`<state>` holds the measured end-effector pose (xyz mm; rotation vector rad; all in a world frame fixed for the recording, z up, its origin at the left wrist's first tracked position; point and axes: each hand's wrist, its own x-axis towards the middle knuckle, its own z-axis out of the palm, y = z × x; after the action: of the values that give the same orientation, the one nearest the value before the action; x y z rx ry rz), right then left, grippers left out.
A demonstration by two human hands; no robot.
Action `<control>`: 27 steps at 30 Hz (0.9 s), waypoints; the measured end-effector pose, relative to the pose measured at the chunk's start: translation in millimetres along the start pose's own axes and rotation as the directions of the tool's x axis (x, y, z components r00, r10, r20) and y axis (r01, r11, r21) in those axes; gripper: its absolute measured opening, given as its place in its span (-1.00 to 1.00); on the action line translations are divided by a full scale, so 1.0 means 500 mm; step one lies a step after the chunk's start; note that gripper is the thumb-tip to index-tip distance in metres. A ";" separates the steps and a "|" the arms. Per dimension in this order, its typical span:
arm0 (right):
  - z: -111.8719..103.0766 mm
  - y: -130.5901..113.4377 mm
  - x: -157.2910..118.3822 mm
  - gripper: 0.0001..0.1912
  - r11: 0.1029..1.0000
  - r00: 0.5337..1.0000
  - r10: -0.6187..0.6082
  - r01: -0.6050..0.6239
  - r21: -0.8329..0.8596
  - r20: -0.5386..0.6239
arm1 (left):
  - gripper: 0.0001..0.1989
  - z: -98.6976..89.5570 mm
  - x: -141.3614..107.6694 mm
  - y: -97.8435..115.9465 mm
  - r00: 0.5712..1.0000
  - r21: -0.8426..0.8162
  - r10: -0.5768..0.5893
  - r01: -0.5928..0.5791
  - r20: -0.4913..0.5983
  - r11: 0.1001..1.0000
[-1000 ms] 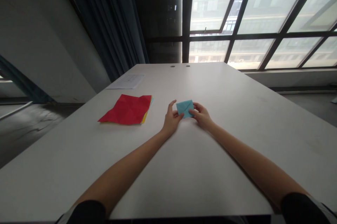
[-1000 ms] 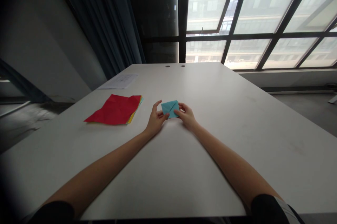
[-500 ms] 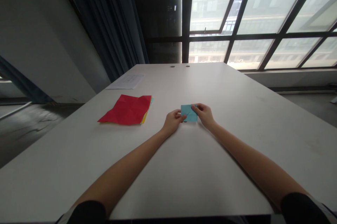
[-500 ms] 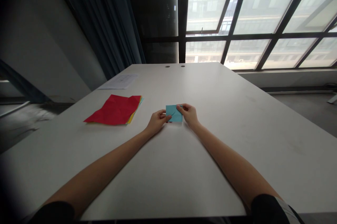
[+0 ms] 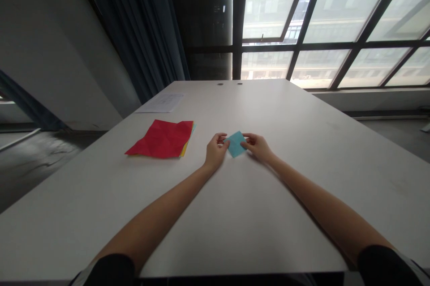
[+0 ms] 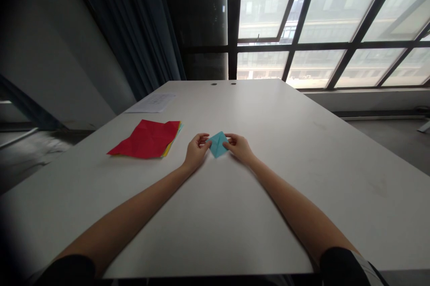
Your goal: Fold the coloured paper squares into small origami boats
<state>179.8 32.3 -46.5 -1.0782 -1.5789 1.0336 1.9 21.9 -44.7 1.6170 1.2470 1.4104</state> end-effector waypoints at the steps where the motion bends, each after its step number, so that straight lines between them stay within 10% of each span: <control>1: -0.004 0.000 -0.001 -0.61 0.994 1.000 -0.020 0.020 -0.112 0.001 | -0.75 -0.003 0.000 0.001 1.000 0.104 0.021 -0.023 0.019 0.994; 10: -0.008 0.008 -0.011 -0.64 0.597 0.982 -0.157 0.177 -0.783 0.103 | -0.71 -0.002 -0.010 0.005 0.968 0.636 0.089 -0.221 0.233 0.740; 27: -0.004 0.002 -0.016 -0.67 0.539 0.984 -0.128 0.175 -0.824 0.125 | -0.84 -0.005 -0.008 0.005 0.966 0.571 0.073 -0.206 0.247 0.795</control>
<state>183.4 25.1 -48.8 -1.4898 -2.2448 0.0999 0.1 16.8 -43.4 2.2562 1.5595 0.9219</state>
